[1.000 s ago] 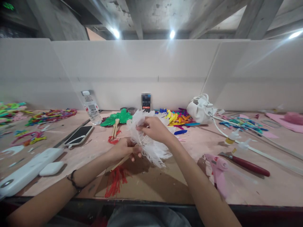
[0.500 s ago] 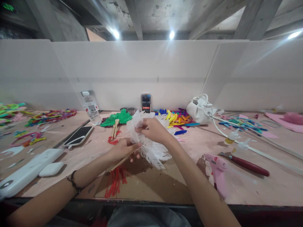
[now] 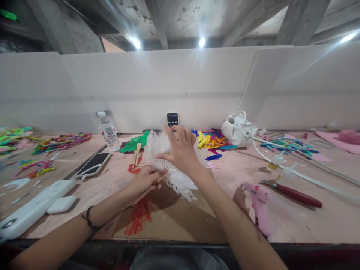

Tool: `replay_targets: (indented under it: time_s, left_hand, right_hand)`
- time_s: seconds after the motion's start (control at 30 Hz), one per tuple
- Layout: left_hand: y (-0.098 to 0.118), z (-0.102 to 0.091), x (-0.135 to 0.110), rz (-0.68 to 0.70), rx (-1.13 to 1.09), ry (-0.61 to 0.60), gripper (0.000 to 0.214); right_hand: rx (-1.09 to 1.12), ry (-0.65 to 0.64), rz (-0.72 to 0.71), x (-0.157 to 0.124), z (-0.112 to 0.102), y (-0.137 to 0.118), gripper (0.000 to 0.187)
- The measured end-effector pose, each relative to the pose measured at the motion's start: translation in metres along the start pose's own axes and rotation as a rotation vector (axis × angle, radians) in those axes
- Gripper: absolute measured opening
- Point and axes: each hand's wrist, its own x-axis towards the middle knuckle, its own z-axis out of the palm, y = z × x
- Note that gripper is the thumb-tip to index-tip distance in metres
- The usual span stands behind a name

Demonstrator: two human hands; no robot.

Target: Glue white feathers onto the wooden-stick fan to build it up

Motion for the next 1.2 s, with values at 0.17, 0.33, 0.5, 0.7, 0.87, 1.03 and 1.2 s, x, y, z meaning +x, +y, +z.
replay_targets:
  time_s: [0.17,0.33,0.5,0.7,0.87,1.03,1.2]
  left_hand:
    - [0.009,0.000,0.001,0.111,-0.081,0.103,0.059]
    - [0.011,-0.004,0.007,0.201,-0.169,0.202,0.063]
    - [0.015,-0.005,0.006,0.233,-0.230,0.264,0.053]
    - [0.020,-0.003,0.003,0.241,-0.238,0.289,0.053]
    - [0.020,-0.008,0.006,0.246,-0.234,0.344,0.051]
    - [0.019,-0.014,0.011,0.265,-0.252,0.445,0.046]
    - [0.020,-0.017,0.012,0.251,-0.247,0.462,0.043]
  right_hand:
    - [0.011,0.418,-0.009,0.005,-0.014,0.005,0.056]
    - [0.116,0.920,0.146,0.013,-0.037,0.027,0.021]
    - [0.167,1.042,0.294,0.017,-0.039,0.056,0.015]
    - [0.194,1.075,0.311,0.018,-0.037,0.061,0.013]
    - [0.139,0.982,0.365,0.020,-0.044,0.060,0.016]
    - [0.038,0.161,0.377,0.018,-0.051,0.082,0.028]
    - [-0.046,-0.687,0.341,-0.001,-0.022,0.107,0.006]
